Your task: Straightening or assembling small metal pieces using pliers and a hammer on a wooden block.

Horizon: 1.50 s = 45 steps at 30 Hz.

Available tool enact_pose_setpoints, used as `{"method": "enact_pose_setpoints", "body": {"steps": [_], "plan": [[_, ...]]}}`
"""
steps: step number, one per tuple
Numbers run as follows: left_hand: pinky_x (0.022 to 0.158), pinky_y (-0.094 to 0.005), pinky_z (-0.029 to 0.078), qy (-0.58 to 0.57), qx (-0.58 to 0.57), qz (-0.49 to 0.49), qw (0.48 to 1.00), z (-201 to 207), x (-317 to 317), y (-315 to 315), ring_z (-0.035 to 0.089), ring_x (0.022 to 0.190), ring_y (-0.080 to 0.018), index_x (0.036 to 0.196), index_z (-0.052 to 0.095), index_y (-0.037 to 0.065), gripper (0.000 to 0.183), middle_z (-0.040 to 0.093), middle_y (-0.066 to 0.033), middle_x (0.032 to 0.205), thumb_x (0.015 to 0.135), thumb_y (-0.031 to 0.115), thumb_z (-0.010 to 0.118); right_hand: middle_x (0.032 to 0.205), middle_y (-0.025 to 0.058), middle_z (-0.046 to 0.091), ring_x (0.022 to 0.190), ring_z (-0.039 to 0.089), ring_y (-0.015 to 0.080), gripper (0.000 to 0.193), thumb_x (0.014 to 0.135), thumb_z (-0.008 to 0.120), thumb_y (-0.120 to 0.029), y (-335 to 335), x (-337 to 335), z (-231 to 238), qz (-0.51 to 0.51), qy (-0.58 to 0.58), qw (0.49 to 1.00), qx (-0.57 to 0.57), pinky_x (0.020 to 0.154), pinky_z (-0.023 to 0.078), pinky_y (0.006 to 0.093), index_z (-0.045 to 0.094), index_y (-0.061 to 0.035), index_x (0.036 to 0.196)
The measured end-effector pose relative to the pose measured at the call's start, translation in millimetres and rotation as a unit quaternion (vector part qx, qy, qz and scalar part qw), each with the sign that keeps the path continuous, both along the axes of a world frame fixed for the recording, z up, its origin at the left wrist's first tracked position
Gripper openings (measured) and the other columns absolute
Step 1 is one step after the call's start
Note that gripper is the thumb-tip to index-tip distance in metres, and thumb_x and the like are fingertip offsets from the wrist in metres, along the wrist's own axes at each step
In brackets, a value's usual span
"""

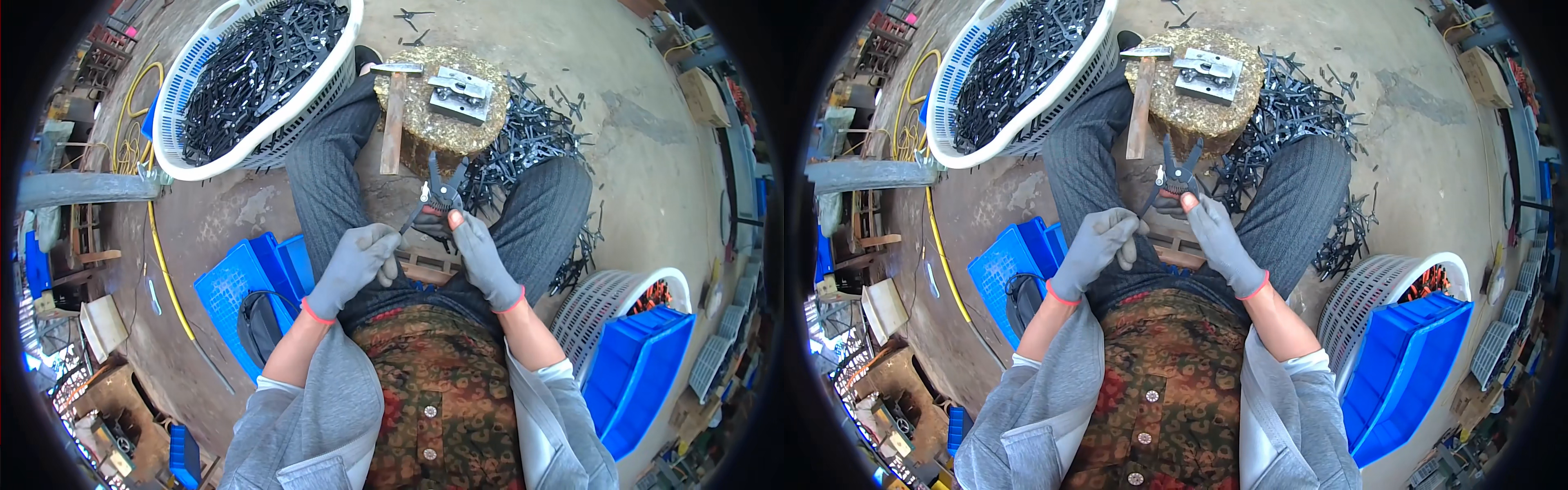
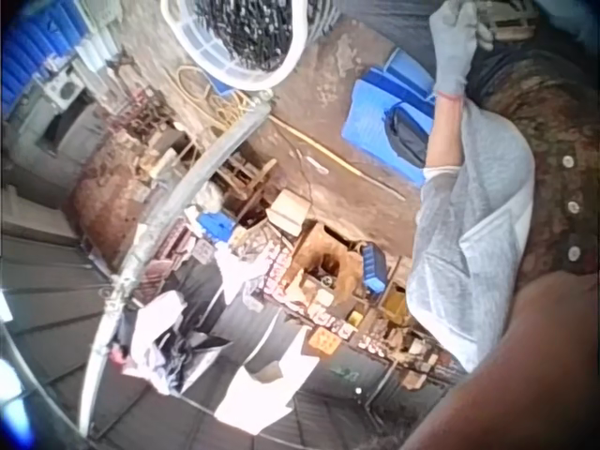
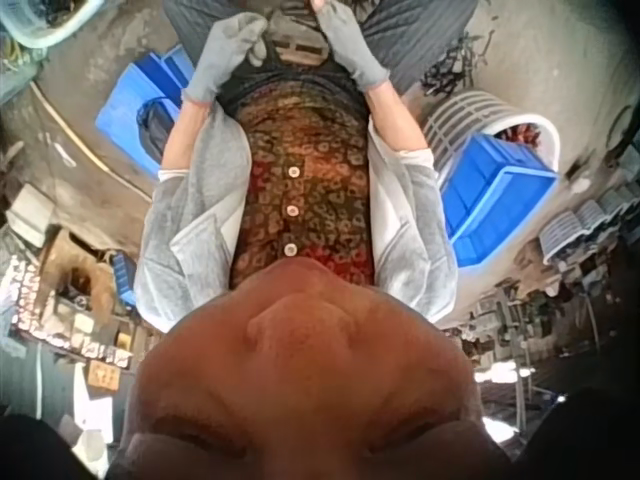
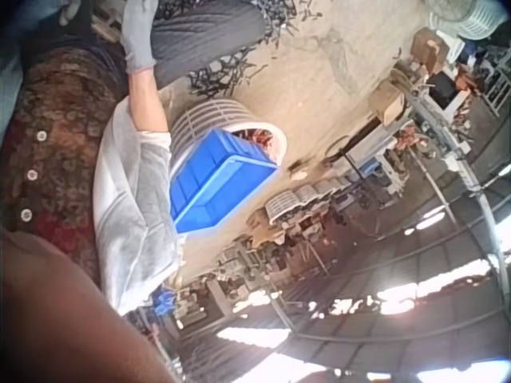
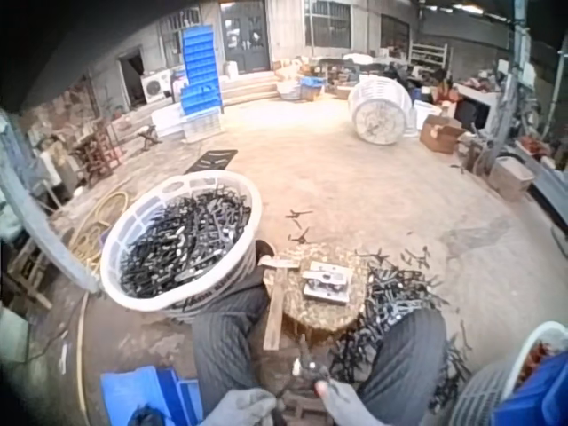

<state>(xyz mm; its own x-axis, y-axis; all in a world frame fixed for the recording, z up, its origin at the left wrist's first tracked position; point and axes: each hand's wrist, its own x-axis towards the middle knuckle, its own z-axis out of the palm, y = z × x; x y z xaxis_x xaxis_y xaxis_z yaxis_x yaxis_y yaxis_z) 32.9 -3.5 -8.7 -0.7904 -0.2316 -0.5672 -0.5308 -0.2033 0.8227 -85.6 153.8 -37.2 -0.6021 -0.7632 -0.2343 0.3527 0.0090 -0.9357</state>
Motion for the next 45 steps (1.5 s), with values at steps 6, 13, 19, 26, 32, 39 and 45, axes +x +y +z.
{"method": "enact_pose_setpoints", "body": {"steps": [6,13,19,26,32,39,45], "plan": [[0.047,-0.0228,0.045,0.029,0.083,0.018,0.996,-21.8,-2.0,51.0,0.055,0.049,-0.0114,0.09,0.06,-0.003,0.032,0.058,-0.0062,0.06,0.096,0.025,0.047,0.079,-0.0007,0.053,0.061,0.053,0.0067,0.034,0.098,0.044,-0.033,-9.5,18.4,9.5,-0.057,-0.244,0.968,0.003,0.053,0.042,0.0181,0.054,-0.0036,0.111],[0.06,-0.0265,0.051,0.05,-0.009,-0.094,0.994,3.6,-6.6,10.2,0.063,0.062,-0.0161,0.098,0.06,-0.005,0.038,0.064,-0.0103,0.073,0.096,0.031,0.048,0.093,0.0055,0.057,0.089,0.059,0.0189,0.039,0.099,0.038,-0.037,8.8,-7.0,-2.2,-0.003,-0.308,0.936,-0.169,0.079,0.048,0.0317,0.05,-0.0018,0.112],[0.082,-0.0232,0.044,0.118,0.019,-0.01,0.993,-4.3,-14.4,3.6,0.057,0.091,-0.0105,0.123,0.051,-0.004,0.037,0.062,-0.0063,0.1,0.095,0.02,0.046,0.107,0.0123,0.058,0.097,0.059,0.0218,0.041,0.099,0.036,-0.033,7.6,-6.5,14.2,0.076,-0.324,0.924,-0.186,0.088,0.047,0.0347,0.047,0.002,0.118],[0.071,-0.0213,0.046,0.184,-0.035,-0.03,0.982,-6.6,-27.9,19.7,0.06,0.078,-0.0085,0.115,0.056,-0.003,0.033,0.062,-0.0039,0.085,0.096,0.021,0.045,0.063,-0.0018,0.036,0.06,0.043,0.0124,0.038,0.099,0.036,-0.038,16.0,0.9,22.6,0.114,-0.138,0.982,-0.062,0.055,0.04,0.0255,0.048,-0.004,0.086],[0.056,-0.0217,0.047,0.147,0.063,0.011,0.987,6.2,-30.3,20.2,0.061,0.057,-0.0133,0.096,0.06,-0.002,0.032,0.06,-0.0046,0.071,0.097,0.025,0.043,0.064,0.0034,0.048,0.059,0.054,0.0156,0.037,0.097,0.043,-0.039,15.2,-0.8,32.7,0.134,-0.174,0.975,-0.033,0.053,0.042,0.0257,0.05,-0.0037,0.088],[0.062,-0.0231,0.047,0.146,0.057,-0.045,0.987,23.2,-30.3,7.2,0.061,0.063,-0.0119,0.089,0.06,-0.002,0.034,0.062,-0.0053,0.071,0.096,0.028,0.046,0.063,0.0054,0.053,0.059,0.057,0.0148,0.038,0.094,0.048,-0.041,10.6,-3.0,28.1,0.168,-0.18,0.969,-0.013,0.055,0.045,0.025,0.051,-0.003,0.088],[0.077,-0.0267,0.048,0.171,0.152,-0.093,0.969,7.2,-23.1,-3.4,0.062,0.079,-0.0131,0.104,0.06,-0.005,0.038,0.064,-0.0075,0.088,0.095,0.031,0.05,0.06,0.0029,0.052,0.055,0.055,0.0105,0.037,0.094,0.048,-0.039,8.3,-11.2,25.1,0.238,-0.163,0.958,0.015,0.047,0.038,0.0205,0.053,-0.005,0.082]]}}
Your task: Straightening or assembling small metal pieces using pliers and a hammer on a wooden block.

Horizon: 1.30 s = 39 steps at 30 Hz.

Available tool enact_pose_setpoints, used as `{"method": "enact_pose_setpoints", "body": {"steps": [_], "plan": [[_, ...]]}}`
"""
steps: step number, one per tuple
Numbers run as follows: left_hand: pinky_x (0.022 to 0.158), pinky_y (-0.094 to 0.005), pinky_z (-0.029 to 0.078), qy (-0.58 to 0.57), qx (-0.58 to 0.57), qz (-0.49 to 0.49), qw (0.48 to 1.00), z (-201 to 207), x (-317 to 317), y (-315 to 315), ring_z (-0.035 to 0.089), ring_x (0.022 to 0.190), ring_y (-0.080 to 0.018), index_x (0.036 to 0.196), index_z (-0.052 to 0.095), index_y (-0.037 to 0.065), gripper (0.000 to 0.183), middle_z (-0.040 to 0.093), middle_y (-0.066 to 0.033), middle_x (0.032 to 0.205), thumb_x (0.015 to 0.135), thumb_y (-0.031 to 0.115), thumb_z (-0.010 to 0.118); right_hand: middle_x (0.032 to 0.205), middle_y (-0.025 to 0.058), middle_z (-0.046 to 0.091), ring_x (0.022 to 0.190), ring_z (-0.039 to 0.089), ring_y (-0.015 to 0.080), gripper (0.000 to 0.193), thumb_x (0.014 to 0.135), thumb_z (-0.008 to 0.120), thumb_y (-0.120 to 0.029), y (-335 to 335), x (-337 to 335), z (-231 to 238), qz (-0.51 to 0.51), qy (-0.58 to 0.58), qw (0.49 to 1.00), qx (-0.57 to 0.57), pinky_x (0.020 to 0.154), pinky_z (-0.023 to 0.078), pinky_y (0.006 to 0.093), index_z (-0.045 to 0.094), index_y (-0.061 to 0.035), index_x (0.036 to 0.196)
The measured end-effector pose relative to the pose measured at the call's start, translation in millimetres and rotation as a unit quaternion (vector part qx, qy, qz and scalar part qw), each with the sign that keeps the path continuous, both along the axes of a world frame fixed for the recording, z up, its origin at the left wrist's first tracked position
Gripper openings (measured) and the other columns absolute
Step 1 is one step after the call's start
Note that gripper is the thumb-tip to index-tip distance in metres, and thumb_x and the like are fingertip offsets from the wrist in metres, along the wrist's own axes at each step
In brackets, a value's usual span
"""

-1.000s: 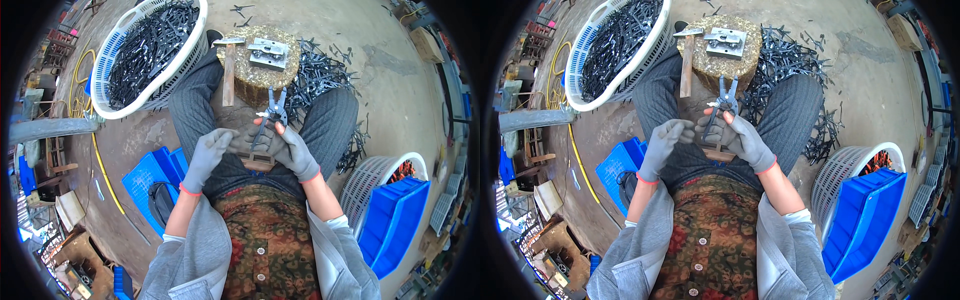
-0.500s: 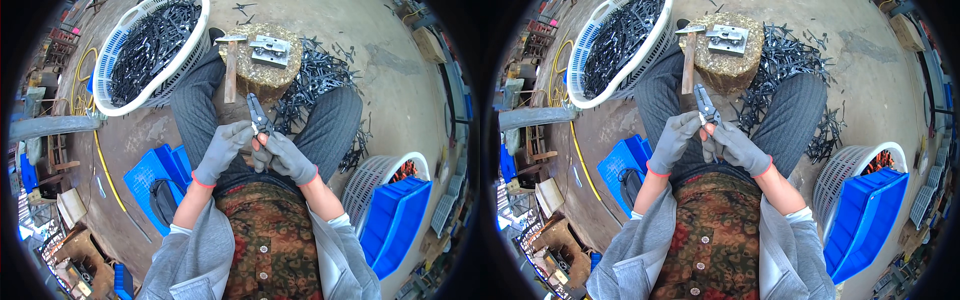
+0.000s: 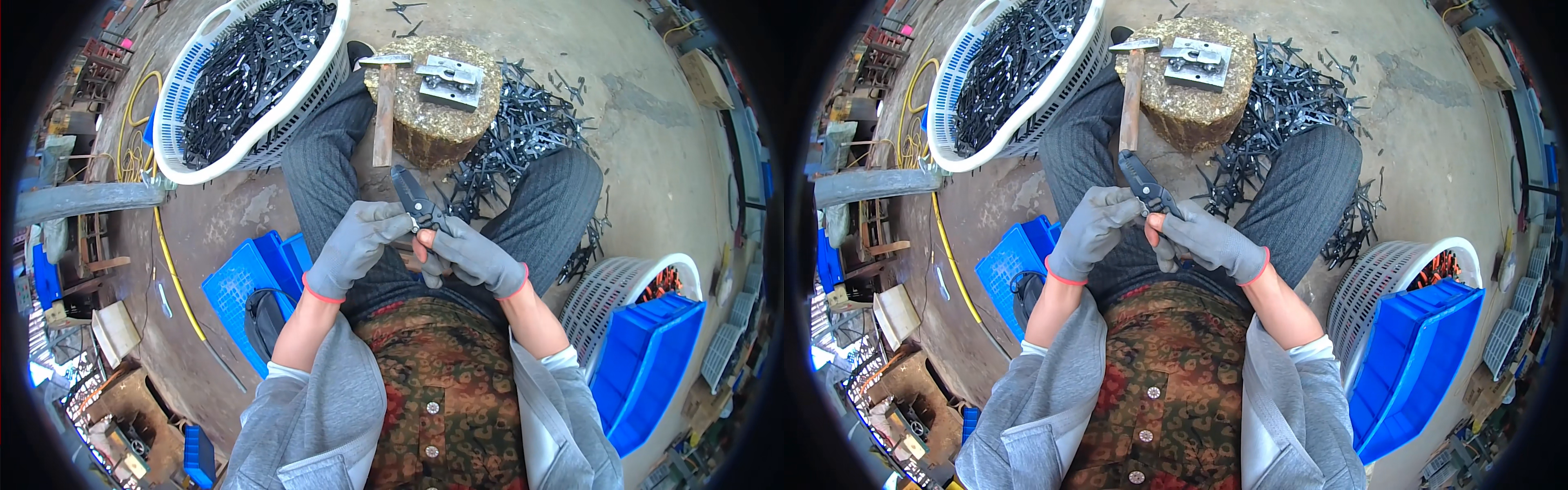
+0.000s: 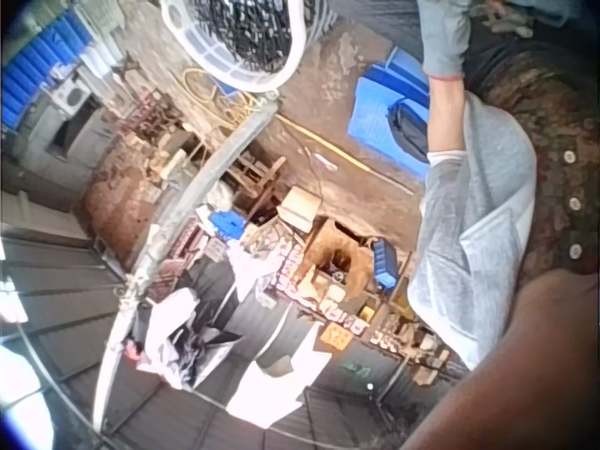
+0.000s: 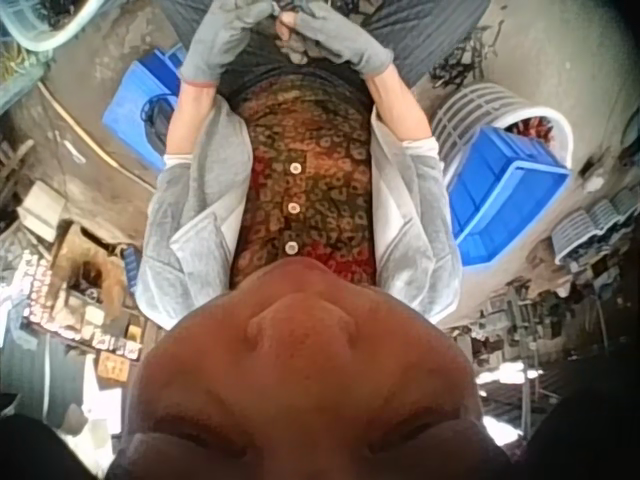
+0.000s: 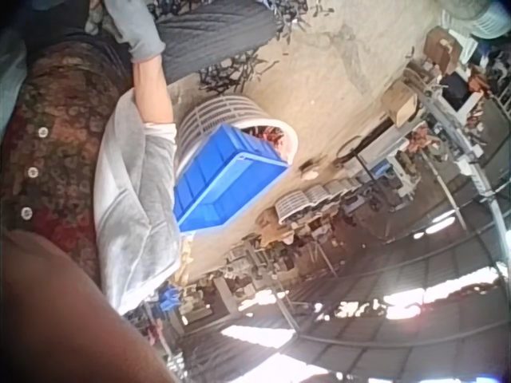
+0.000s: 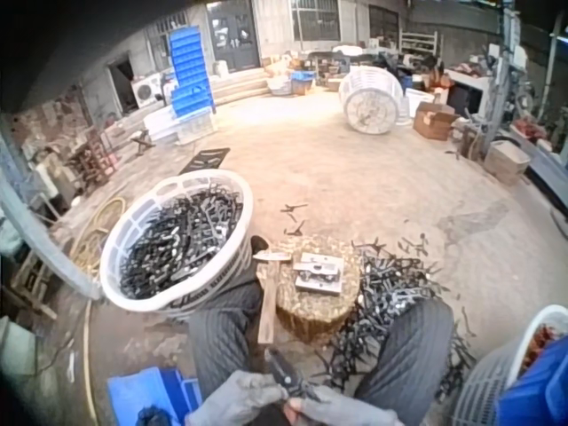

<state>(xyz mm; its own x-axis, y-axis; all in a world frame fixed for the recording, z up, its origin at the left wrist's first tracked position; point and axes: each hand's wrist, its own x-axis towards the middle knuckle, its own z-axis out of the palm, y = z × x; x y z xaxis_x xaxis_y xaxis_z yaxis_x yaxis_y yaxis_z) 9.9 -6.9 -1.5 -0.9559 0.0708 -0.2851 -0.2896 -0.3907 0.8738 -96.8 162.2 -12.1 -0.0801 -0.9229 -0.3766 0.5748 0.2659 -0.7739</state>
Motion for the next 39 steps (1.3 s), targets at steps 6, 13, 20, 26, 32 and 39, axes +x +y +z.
{"method": "enact_pose_setpoints", "body": {"steps": [6,13,20,26,32,39], "plan": [[0.072,-0.0279,0.049,-0.027,0.023,0.072,0.997,-26.0,-5.3,6.9,0.062,0.075,-0.0148,0.101,0.06,-0.004,0.037,0.065,-0.008,0.083,0.093,0.031,0.052,0.06,0.0012,0.05,0.049,0.052,0.0086,0.036,0.094,0.048,-0.04,-1.8,-7.3,-3.7,0.008,0.037,0.998,0.055,0.043,0.035,0.0198,0.054,-0.0063,0.082],[0.096,-0.0349,0.043,-0.022,0.057,0.084,0.995,-28.4,-12.6,-1.3,0.057,0.107,-0.0234,0.126,0.044,-0.007,0.049,0.053,-0.0164,0.123,0.097,0.033,0.045,0.061,0.0011,0.049,0.054,0.056,0.0155,0.032,0.093,0.052,-0.037,-0.5,-50.5,-33.5,-0.158,-0.031,0.986,0.048,0.048,0.042,0.024,0.055,-0.0061,0.085],[0.096,-0.0357,0.043,-0.033,0.044,0.123,0.991,-43.5,-10.0,-2.0,0.057,0.108,-0.0254,0.124,0.046,-0.007,0.05,0.056,-0.0184,0.12,0.097,0.035,0.044,0.059,0.0003,0.052,0.052,0.056,0.0113,0.027,0.096,0.047,-0.026,-30.0,-171.5,-6.5,-0.217,0.269,0.931,0.121,0.046,0.044,0.0242,0.056,-0.0064,0.08],[0.096,-0.036,0.043,-0.03,0.039,0.139,0.989,-43.9,-10.4,-4.9,0.057,0.107,-0.0259,0.123,0.047,-0.007,0.05,0.056,-0.0186,0.119,0.096,0.035,0.045,0.064,0.0133,0.061,0.057,0.061,0.0243,0.036,0.093,0.047,-0.03,-58.6,-188.3,35.8,-0.175,0.684,0.68,0.198,0.057,0.048,0.0349,0.061,0.0007,0.084],[0.095,-0.0361,0.044,-0.052,0.056,0.132,0.988,-41.4,-10.5,-4.1,0.058,0.107,-0.0255,0.122,0.048,-0.007,0.049,0.057,-0.0178,0.117,0.096,0.035,0.045,0.062,0.0086,0.059,0.055,0.062,0.0201,0.034,0.094,0.048,-0.03,-38.7,-191.8,-9.5,-0.049,0.384,0.883,0.264,0.052,0.049,0.0306,0.059,-0.0031,0.077],[0.094,-0.0363,0.044,-0.022,0.073,0.146,0.986,-23.6,-18.8,-7.9,0.059,0.105,-0.0259,0.121,0.048,-0.007,0.046,0.057,-0.0181,0.115,0.096,0.032,0.046,0.06,0.002,0.044,0.049,0.047,0.0149,0.032,0.097,0.043,-0.031,-11.9,-115.5,25.7,-0.144,0.092,0.985,0.011,0.048,0.038,0.0255,0.049,-0.0053,0.08]]}}
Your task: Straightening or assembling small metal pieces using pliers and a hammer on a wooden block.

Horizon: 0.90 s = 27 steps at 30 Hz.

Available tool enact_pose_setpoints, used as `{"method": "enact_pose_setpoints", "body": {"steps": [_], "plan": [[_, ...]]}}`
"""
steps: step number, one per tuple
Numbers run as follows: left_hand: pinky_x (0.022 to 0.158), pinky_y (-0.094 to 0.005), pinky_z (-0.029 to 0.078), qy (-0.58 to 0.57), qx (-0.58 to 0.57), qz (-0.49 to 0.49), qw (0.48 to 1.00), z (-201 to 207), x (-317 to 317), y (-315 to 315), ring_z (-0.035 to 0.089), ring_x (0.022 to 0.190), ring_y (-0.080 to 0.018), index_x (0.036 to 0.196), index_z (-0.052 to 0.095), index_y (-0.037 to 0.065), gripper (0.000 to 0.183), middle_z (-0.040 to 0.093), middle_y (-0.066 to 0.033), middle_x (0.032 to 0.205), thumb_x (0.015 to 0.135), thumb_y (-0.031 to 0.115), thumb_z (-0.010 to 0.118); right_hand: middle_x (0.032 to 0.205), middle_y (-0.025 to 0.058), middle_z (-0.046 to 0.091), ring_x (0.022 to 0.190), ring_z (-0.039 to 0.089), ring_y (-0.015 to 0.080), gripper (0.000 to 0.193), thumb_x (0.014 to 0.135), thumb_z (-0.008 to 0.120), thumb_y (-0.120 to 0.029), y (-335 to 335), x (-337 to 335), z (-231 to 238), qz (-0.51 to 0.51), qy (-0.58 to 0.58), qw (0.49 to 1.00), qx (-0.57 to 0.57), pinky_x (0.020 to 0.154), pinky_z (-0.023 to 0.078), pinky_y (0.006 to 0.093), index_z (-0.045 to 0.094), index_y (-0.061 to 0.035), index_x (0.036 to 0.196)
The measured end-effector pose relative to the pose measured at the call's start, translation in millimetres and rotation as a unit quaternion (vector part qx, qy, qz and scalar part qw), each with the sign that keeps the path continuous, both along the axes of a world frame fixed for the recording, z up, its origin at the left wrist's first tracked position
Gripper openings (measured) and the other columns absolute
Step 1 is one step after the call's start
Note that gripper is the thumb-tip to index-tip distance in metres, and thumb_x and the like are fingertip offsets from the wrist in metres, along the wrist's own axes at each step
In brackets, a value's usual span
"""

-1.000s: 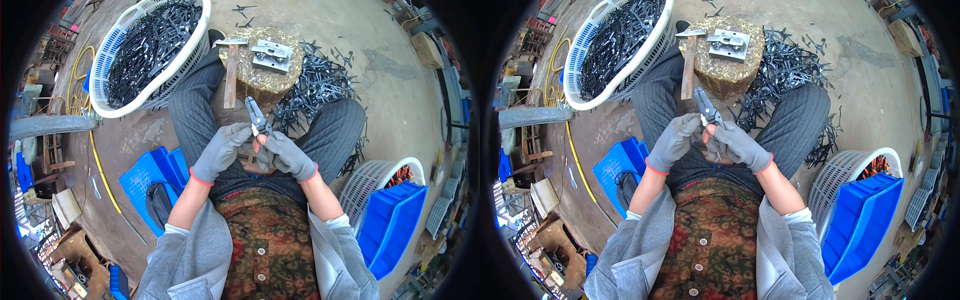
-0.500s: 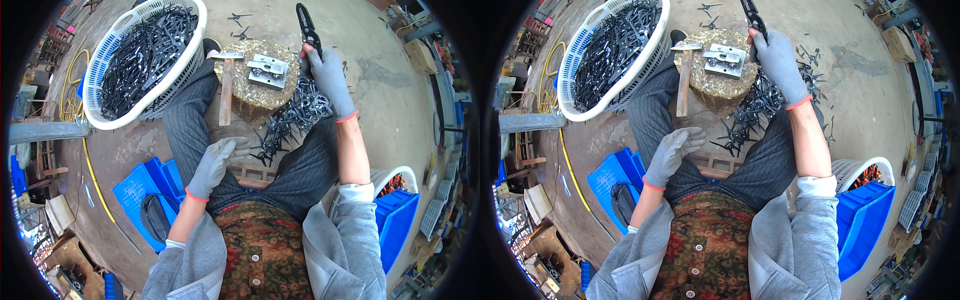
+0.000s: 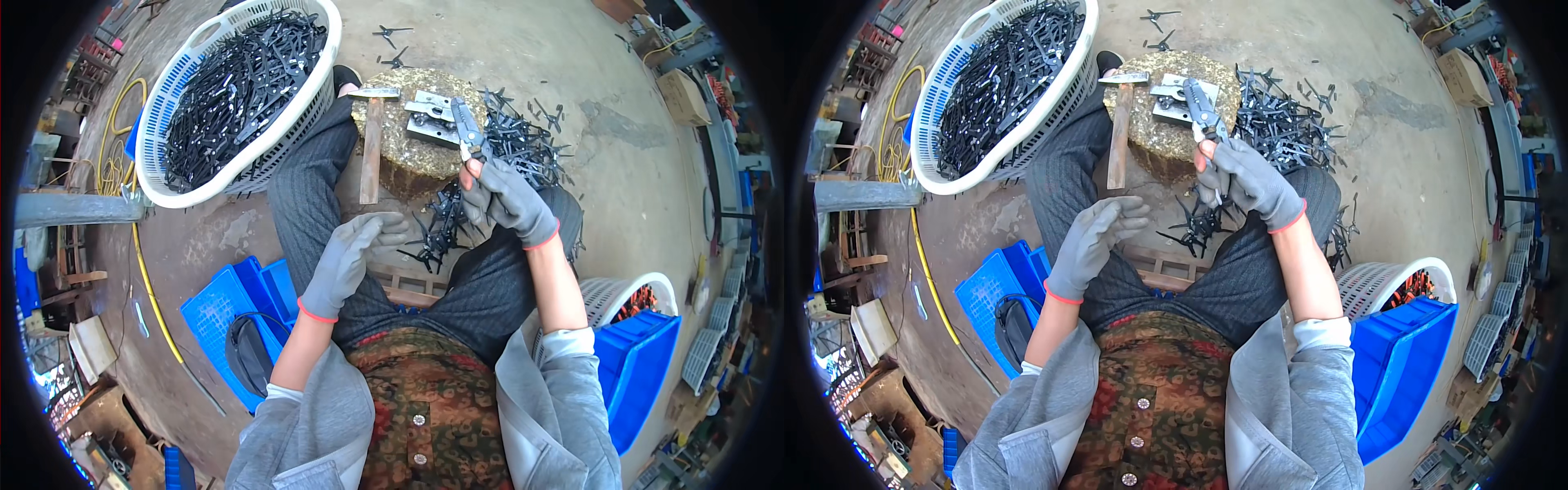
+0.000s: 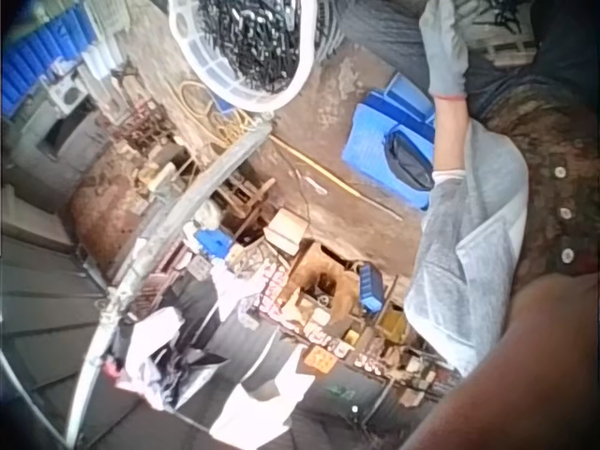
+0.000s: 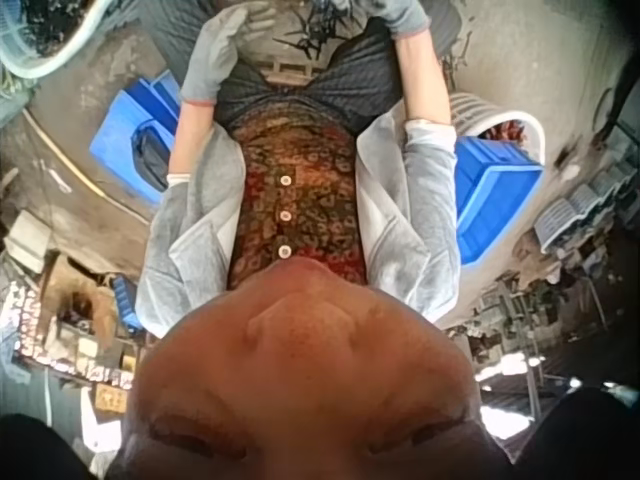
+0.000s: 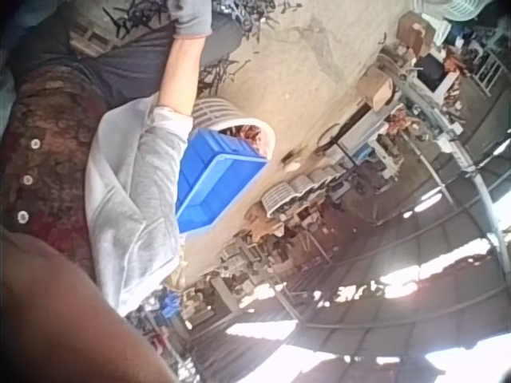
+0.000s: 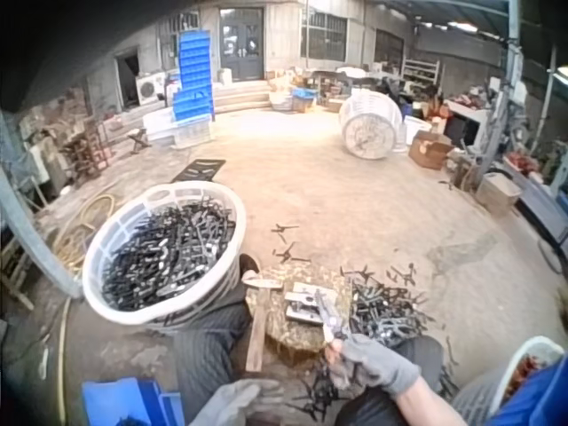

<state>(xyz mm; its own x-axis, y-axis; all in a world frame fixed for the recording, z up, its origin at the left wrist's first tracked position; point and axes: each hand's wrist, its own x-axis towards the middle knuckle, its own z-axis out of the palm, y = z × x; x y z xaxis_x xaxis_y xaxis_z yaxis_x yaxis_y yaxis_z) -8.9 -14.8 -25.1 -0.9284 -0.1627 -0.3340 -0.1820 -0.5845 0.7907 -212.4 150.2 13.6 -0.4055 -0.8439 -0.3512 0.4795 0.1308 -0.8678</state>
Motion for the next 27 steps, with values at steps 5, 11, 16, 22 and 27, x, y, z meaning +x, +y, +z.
{"method": "enact_pose_setpoints", "body": {"steps": [5,11,16,22,27], "plan": [[0.093,-0.0345,0.044,0.018,-0.055,0.027,0.998,2.6,-4.5,-8.0,0.059,0.103,-0.0241,0.122,0.048,-0.007,0.047,0.058,-0.0173,0.114,0.097,0.032,0.045,0.061,0.0026,0.044,0.049,0.047,0.0146,0.03,0.099,0.039,-0.025,-5.8,25.7,9.6,0.047,-0.036,0.997,-0.053,0.048,0.036,0.0247,0.049,-0.0041,0.081],[0.079,-0.0263,0.047,0.029,-0.148,-0.018,0.988,32.8,-11.9,-18.5,0.06,0.083,-0.0131,0.121,0.049,-0.007,0.051,0.062,-0.0086,0.094,0.096,0.037,0.045,0.064,0.0028,0.054,0.054,0.053,0.0124,0.034,0.094,0.05,-0.035,-8.3,40.9,-6.7,0.177,-0.025,0.984,-0.008,0.051,0.04,0.0243,0.057,-0.0036,0.083],[0.057,-0.0208,0.046,0.045,-0.305,-0.087,0.947,30.1,-14.3,-27.5,0.056,0.058,-0.0081,0.095,0.063,-0.004,0.04,0.063,-0.0021,0.074,0.093,0.034,0.051,0.069,0.0019,0.06,0.07,0.059,0.0089,0.045,0.09,0.054,-0.046,-5.7,64.0,-32.0,0.278,0.045,0.96,0.004,0.062,0.045,0.0222,0.062,-0.0021,0.095],[0.062,-0.0258,0.047,0.021,-0.109,0.232,0.966,9.8,-3.3,-127.1,0.057,0.067,-0.0119,0.109,0.055,-0.003,0.036,0.063,-0.0097,0.09,0.098,0.028,0.04,0.105,0.0112,0.062,0.088,0.062,0.0137,0.059,0.089,0.054,-0.048,10.6,47.0,-16.7,0.066,0.028,0.997,-0.016,0.074,0.05,0.0248,0.05,0.0027,0.118],[0.074,-0.0344,0.054,0.012,-0.146,0.323,0.935,-21.2,-28.7,-243.0,0.064,0.079,-0.0223,0.118,0.046,-0.004,0.036,0.062,-0.0178,0.099,0.092,0.02,0.052,0.1,0.0129,0.062,0.086,0.062,0.0157,0.058,0.09,0.053,-0.047,27.3,50.6,-15.3,0.028,0.022,0.999,-0.019,0.076,0.05,0.0268,0.05,0.0046,0.115]]}}
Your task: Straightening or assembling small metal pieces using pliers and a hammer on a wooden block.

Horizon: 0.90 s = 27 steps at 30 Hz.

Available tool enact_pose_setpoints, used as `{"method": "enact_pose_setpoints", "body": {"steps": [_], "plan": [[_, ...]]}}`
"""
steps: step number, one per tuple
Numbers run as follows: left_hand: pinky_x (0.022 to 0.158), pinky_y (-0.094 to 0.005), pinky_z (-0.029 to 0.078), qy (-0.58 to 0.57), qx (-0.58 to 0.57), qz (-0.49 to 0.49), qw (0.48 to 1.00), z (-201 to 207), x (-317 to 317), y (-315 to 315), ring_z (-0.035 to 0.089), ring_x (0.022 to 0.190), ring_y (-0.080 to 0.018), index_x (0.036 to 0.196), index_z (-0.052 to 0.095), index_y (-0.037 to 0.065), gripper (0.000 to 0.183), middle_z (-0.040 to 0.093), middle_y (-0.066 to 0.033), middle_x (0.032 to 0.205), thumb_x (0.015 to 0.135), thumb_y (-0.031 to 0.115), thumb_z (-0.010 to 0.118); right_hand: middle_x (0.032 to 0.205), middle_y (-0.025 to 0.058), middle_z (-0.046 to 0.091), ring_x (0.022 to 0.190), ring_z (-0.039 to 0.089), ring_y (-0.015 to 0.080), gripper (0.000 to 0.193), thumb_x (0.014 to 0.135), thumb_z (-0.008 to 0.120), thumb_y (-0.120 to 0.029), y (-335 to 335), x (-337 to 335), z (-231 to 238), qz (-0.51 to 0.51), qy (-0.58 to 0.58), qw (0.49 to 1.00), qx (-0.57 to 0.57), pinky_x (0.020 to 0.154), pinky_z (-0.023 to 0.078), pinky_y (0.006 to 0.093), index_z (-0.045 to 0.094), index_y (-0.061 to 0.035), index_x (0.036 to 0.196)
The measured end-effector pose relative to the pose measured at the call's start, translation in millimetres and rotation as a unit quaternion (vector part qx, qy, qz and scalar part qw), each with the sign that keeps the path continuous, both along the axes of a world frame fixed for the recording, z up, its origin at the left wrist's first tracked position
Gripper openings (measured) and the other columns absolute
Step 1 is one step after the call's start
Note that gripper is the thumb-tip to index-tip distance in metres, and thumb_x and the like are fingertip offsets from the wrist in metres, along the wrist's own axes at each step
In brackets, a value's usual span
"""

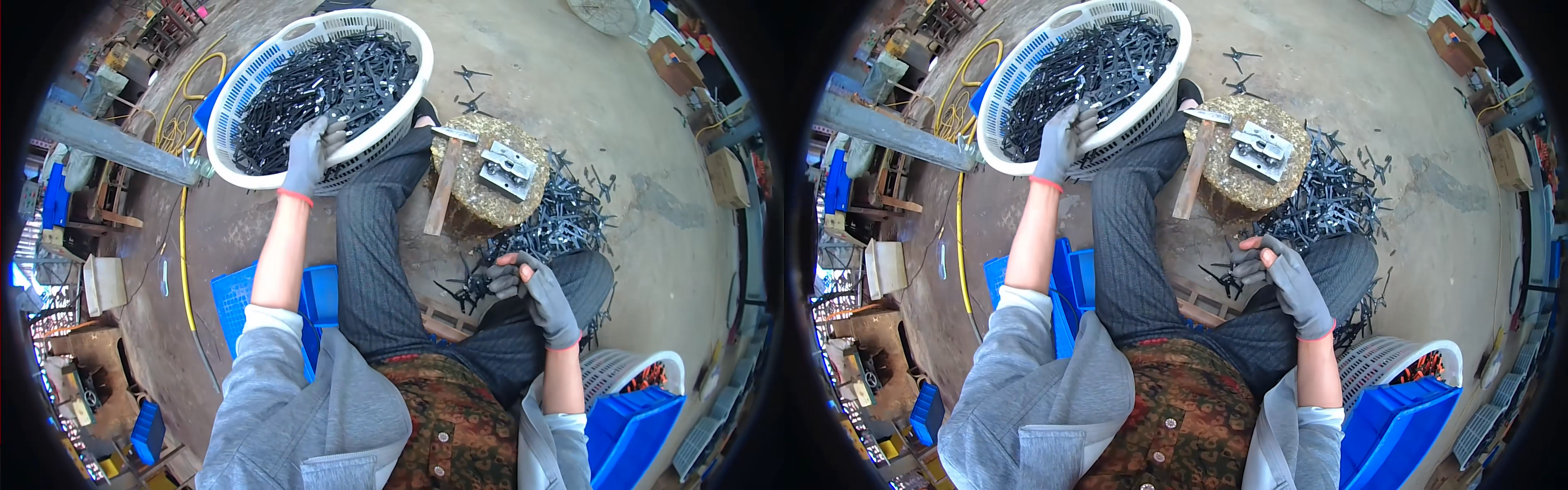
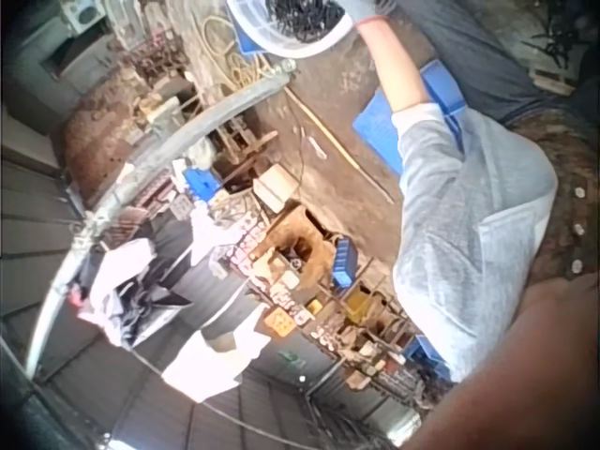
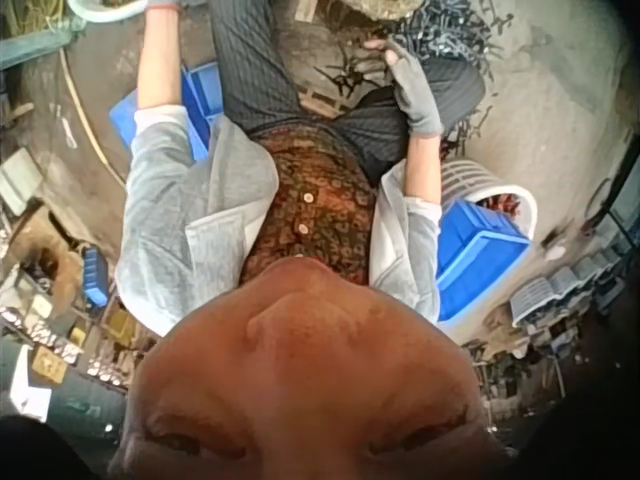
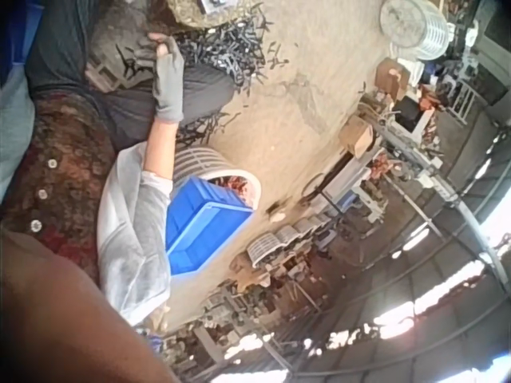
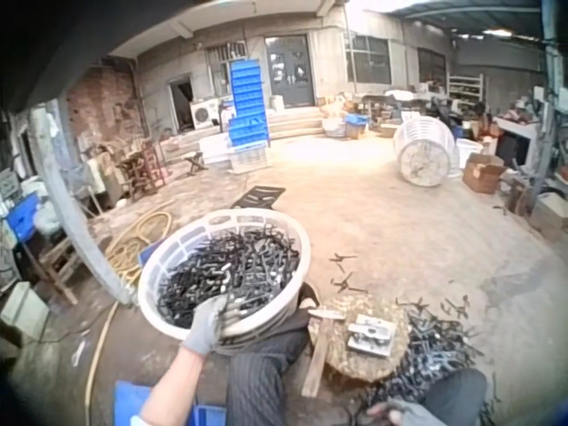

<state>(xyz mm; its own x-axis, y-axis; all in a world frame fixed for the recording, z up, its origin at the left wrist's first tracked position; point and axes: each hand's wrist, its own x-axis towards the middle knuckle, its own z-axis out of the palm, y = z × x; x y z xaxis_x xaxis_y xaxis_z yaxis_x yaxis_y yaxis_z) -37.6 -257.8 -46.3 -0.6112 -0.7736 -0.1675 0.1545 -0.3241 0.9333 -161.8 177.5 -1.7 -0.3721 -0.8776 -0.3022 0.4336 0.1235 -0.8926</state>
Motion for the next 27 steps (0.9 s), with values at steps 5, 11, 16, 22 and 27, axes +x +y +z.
{"method": "enact_pose_setpoints", "body": {"steps": [5,11,16,22,27], "plan": [[0.081,-0.0272,0.046,-0.196,-0.257,0.093,0.942,0.2,-16.6,-30.9,0.059,0.089,-0.0161,0.136,0.031,-0.008,0.06,0.061,-0.0158,0.109,0.085,0.008,0.059,0.098,0.0117,0.063,0.082,0.062,0.0167,0.055,0.089,0.053,-0.048,35.9,-15.6,18.3,-0.132,0.092,0.987,-0.019,0.071,0.05,0.0274,0.053,0.0026,0.11],[0.084,-0.0253,0.047,-0.149,-0.285,0.023,0.947,33.5,-8.4,67.1,0.061,0.093,-0.0151,0.124,0.049,-0.008,0.036,0.062,-0.0131,0.11,0.092,0.009,0.051,0.102,0.0126,0.06,0.088,0.059,0.0181,0.033,0.097,0.044,-0.03,124.3,-91.2,-5.3,-0.429,0.128,0.887,-0.118,0.077,0.047,0.0293,0.053,-0.0016,0.111],[0.082,-0.0254,0.047,-0.113,-0.246,-0.143,0.952,19.6,-5.1,194.1,0.061,0.09,-0.0139,0.113,0.058,-0.006,0.027,0.064,-0.0116,0.104,0.092,0.008,0.049,0.107,0.0146,0.061,0.091,0.06,0.0204,0.033,0.096,0.046,-0.03,182.0,-129.0,-96.0,-0.576,0.144,0.804,0.018,0.08,0.048,0.033,0.054,-0.0019,0.111],[0.076,-0.0241,0.046,-0.15,-0.4,-0.31,0.849,-7.9,2.4,268.6,0.06,0.086,-0.0128,0.11,0.061,-0.003,0.024,0.064,-0.0086,0.096,0.088,0.003,0.052,0.095,0.008,0.064,0.08,0.062,0.0176,0.024,0.093,0.049,-0.024,183.4,-137.3,-228.8,-0.515,0.145,0.828,0.17,0.07,0.051,0.0313,0.061,-0.0039,0.1],[0.075,-0.0233,0.046,-0.229,-0.346,-0.343,0.843,-23.0,5.5,275.5,0.059,0.085,-0.0118,0.112,0.06,-0.003,0.025,0.063,-0.0082,0.097,0.09,0.003,0.05,0.084,0.0069,0.064,0.063,0.062,0.015,0.021,0.093,0.05,-0.02,140.1,-154.8,-271.9,-0.536,-0.062,0.829,0.148,0.053,0.049,0.0245,0.062,-0.0036,0.097]]}}
